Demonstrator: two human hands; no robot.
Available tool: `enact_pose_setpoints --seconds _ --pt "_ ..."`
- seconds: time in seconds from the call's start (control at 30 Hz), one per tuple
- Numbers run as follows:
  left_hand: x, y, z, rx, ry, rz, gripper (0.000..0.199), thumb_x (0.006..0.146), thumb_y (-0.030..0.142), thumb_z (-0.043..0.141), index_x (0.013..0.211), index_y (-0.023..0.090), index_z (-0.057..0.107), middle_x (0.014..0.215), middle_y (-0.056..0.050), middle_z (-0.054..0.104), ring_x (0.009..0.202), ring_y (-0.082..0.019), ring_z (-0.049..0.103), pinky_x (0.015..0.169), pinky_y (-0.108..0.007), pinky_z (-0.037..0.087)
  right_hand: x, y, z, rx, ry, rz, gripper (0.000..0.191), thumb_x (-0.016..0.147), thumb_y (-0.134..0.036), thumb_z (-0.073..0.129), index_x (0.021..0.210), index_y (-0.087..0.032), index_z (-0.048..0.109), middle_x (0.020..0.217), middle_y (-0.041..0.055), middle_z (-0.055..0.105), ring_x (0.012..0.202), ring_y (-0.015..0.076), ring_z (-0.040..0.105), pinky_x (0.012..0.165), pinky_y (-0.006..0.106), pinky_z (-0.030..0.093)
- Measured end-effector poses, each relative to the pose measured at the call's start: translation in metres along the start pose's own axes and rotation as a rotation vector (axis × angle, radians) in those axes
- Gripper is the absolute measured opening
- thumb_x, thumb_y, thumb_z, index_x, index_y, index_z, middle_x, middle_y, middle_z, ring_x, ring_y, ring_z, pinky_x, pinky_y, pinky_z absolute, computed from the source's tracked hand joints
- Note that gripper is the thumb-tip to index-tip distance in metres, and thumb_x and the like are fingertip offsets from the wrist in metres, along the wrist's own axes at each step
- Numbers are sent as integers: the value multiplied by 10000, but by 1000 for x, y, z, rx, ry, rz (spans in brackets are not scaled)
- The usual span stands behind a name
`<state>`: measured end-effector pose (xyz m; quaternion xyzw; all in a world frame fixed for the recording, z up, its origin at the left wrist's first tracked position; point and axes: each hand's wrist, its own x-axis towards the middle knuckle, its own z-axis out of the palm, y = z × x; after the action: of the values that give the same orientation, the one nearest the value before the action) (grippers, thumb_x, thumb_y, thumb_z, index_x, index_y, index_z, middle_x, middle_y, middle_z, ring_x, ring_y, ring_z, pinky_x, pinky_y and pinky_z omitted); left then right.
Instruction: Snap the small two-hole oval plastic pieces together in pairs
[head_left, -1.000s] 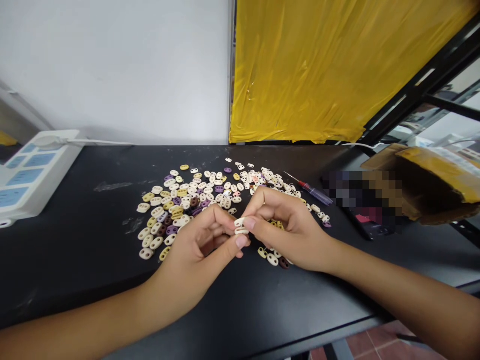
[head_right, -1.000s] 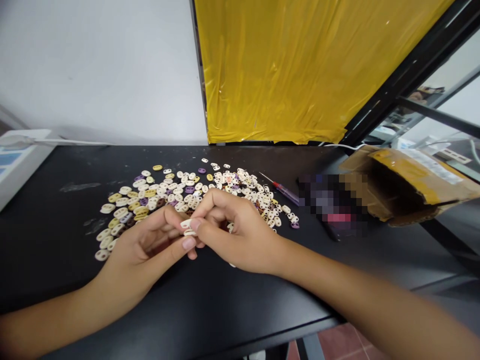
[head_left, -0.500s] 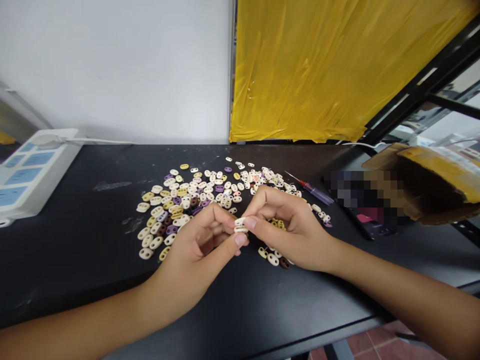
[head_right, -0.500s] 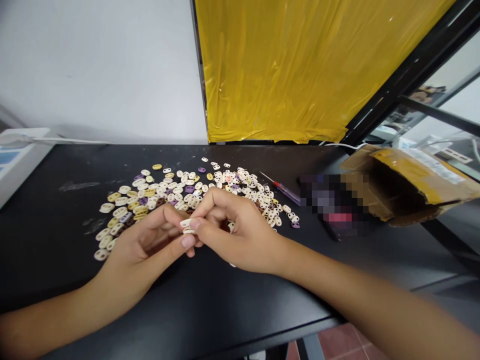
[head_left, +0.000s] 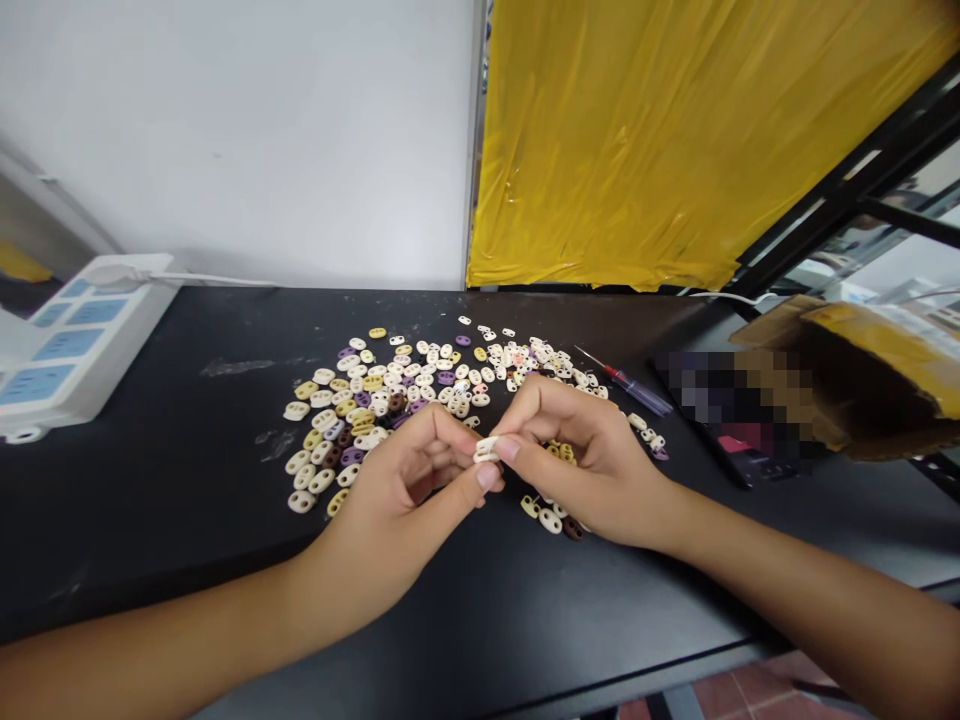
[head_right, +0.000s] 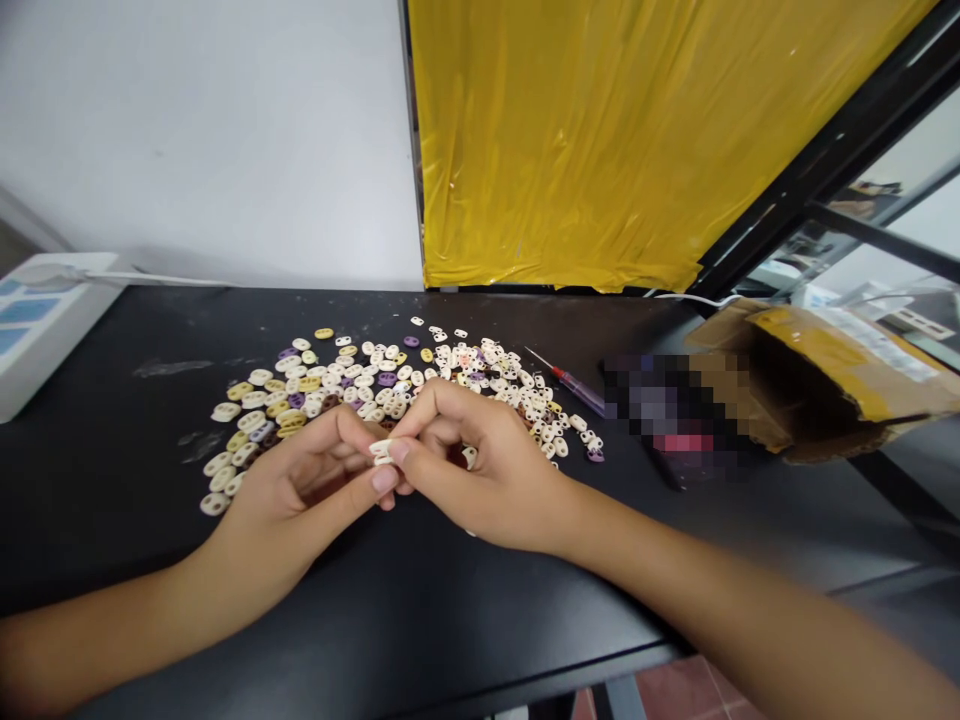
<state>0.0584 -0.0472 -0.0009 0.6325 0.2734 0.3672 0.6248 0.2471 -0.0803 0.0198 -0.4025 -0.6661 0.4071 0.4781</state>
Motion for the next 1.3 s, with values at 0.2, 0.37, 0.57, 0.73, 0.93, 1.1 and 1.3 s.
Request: enact_pose_setpoints --seconds 0.2,0.37,0.57,0.73,0.93,1.1,1.3 --pt "1 -1 0 9 15 15 153 908 214 700 822 190 576 756 49 664 732 -64 637 714 -128 535 -1 -1 1 -34 -2 27 130 947 -234 646 852 -153 612 655 -13 633 521 69 502 493 204 396" --pt "1 -2 -1 -7 8 9 124 935 233 687 896 201 573 760 49 666 720 -61 630 700 -119 530 -1 -1 0 -100 21 68 139 924 -263 667 836 -162 630 704 9 640 576 95 532 510 223 405" --pt "1 -5 -2 -26 -24 102 190 956 177 676 1116 257 615 874 40 711 809 -71 687 777 -137 569 1 -3 -1 -87 18 120 140 904 -235 664 785 -182 610 707 1 658 618 106 576 549 226 446" --pt "1 -7 -3 25 -43 136 122 963 175 680 1066 240 686 902 27 729 840 -74 717 798 -128 578 3 -3 -1 -7 -12 151 173 877 -202 668 737 -184 568 644 -29 652 522 72 542 473 195 384" --pt "1 -6 -4 48 -54 132 186 961 148 664 1109 255 696 878 36 739 820 -66 720 806 -120 576 3 -4 -1 2 -5 190 200 831 -204 706 694 -194 560 630 -24 656 560 91 561 504 208 407" --pt "1 -4 -6 49 -70 122 207 959 145 665 1126 257 709 855 39 733 803 -60 712 800 -112 567 1 -4 -2 -54 0 237 187 823 -208 682 686 -206 554 651 -12 662 646 127 625 586 242 469" --pt "1 -4 -5 18 -88 106 186 945 151 692 1102 245 719 868 32 747 817 -67 723 804 -122 570 3 -6 -6 -75 -66 257 161 814 -182 663 702 -206 551 660 -13 687 616 117 610 569 233 457"
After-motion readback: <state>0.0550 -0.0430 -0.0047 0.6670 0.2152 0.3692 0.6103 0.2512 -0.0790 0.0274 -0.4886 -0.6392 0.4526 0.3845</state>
